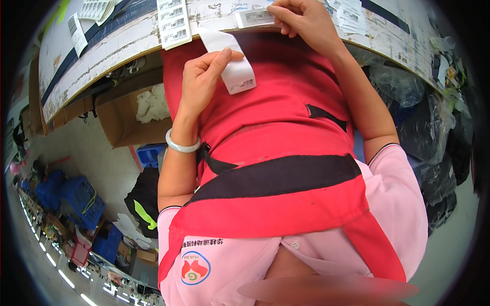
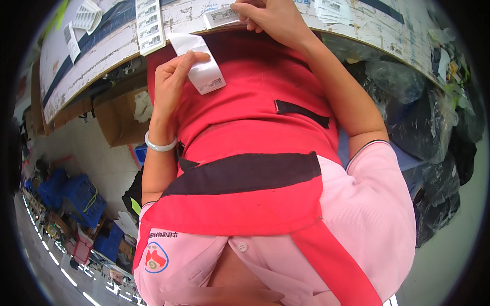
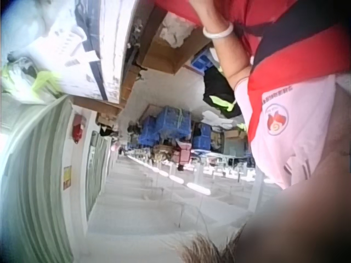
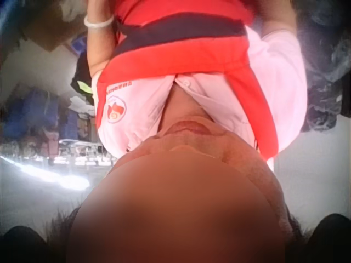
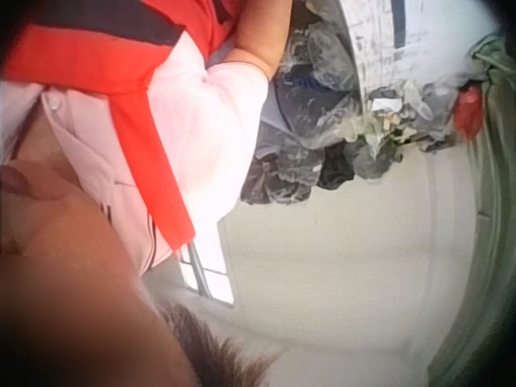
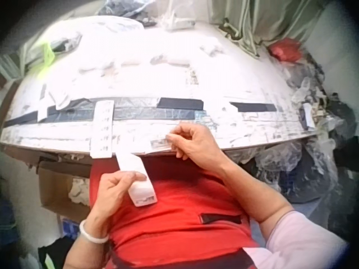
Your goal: The recorder is separating and preparing small adhesive labels from a roll or sheet at a workbench.
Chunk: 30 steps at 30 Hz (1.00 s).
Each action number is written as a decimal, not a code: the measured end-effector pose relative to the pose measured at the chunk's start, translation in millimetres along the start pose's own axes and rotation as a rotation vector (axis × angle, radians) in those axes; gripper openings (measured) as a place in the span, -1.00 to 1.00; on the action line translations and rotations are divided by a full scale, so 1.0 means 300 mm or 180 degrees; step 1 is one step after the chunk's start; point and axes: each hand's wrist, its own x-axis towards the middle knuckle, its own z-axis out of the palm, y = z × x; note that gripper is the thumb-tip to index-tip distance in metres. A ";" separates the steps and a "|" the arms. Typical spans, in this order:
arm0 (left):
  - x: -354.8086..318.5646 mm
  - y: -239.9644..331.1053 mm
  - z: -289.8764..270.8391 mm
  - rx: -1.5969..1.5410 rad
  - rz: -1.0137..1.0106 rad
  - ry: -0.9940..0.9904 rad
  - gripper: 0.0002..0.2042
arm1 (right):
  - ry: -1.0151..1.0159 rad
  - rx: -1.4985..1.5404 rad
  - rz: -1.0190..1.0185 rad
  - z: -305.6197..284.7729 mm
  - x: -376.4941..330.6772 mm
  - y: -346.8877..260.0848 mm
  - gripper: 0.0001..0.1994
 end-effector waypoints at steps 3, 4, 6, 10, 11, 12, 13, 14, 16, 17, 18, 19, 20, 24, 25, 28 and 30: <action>-0.016 0.020 0.008 0.0020 -0.0064 0.0158 -0.80 | 0.0189 0.0232 -0.0321 -0.098 -0.030 0.021 -0.84; -0.026 0.031 0.014 -0.0028 -0.0039 0.0129 -0.80 | 0.0477 0.0253 -0.0288 -0.158 -0.031 0.041 -0.83; -0.027 0.064 0.026 -0.0118 -0.0254 0.0066 -0.75 | 0.1064 -0.0082 -0.0246 -0.327 -0.055 0.058 -0.83; -0.020 0.051 0.023 -0.0126 -0.0090 0.0032 -0.74 | 0.1587 -0.1489 -0.0341 -0.504 -0.065 0.208 -0.78; -0.019 0.050 0.021 -0.0097 -0.0117 -0.0004 -0.76 | 0.1626 -0.1766 -0.0200 -0.506 -0.069 0.228 -0.76; -0.018 0.052 0.022 -0.0092 -0.0116 -0.0005 -0.76 | 0.1648 -0.2021 -0.0056 -0.499 -0.070 0.231 -0.74; -0.017 0.053 0.025 -0.0113 -0.0122 -0.0005 -0.77 | 0.1695 -0.2273 0.0029 -0.491 -0.080 0.220 -0.72; -0.015 0.056 0.029 -0.0134 -0.0127 -0.0008 -0.78 | 0.1706 -0.2268 0.0032 -0.488 -0.082 0.228 -0.72; -0.020 0.062 0.032 -0.0055 -0.0122 0.0059 -0.79 | 0.1868 -0.1765 -0.0453 -0.474 -0.077 0.265 -0.71; -0.023 0.065 0.033 0.0005 -0.0119 0.0116 -0.80 | 0.1870 -0.1755 -0.0462 -0.474 -0.081 0.272 -0.71; -0.025 0.066 0.031 0.0006 -0.0107 0.0108 -0.80 | 0.1923 -0.1518 -0.0394 -0.480 -0.098 0.271 -0.71; -0.026 0.063 0.025 0.0000 -0.0122 0.0097 -0.80 | 0.1973 -0.1283 -0.0329 -0.484 -0.115 0.269 -0.70; -0.029 0.060 0.020 -0.0009 -0.0135 0.0087 -0.81 | 0.1983 -0.1289 -0.0342 -0.484 -0.135 0.264 -0.70; -0.034 0.065 0.021 0.0013 -0.0098 0.0085 -0.81 | 0.1933 -0.2290 -0.0736 -0.492 -0.195 0.284 -0.73; -0.033 0.065 0.023 -0.0004 -0.0137 0.0076 -0.80 | 0.1867 -0.2311 -0.0904 -0.488 -0.198 0.292 -0.74; -0.028 0.071 0.026 0.0031 -0.0169 -0.0001 -0.80 | 0.1817 -0.2219 -0.1168 -0.477 -0.160 0.288 -0.76; -0.029 0.075 0.032 0.0089 -0.0219 0.0028 -0.80 | 0.1699 -0.2307 -0.1549 -0.480 -0.096 0.287 -0.77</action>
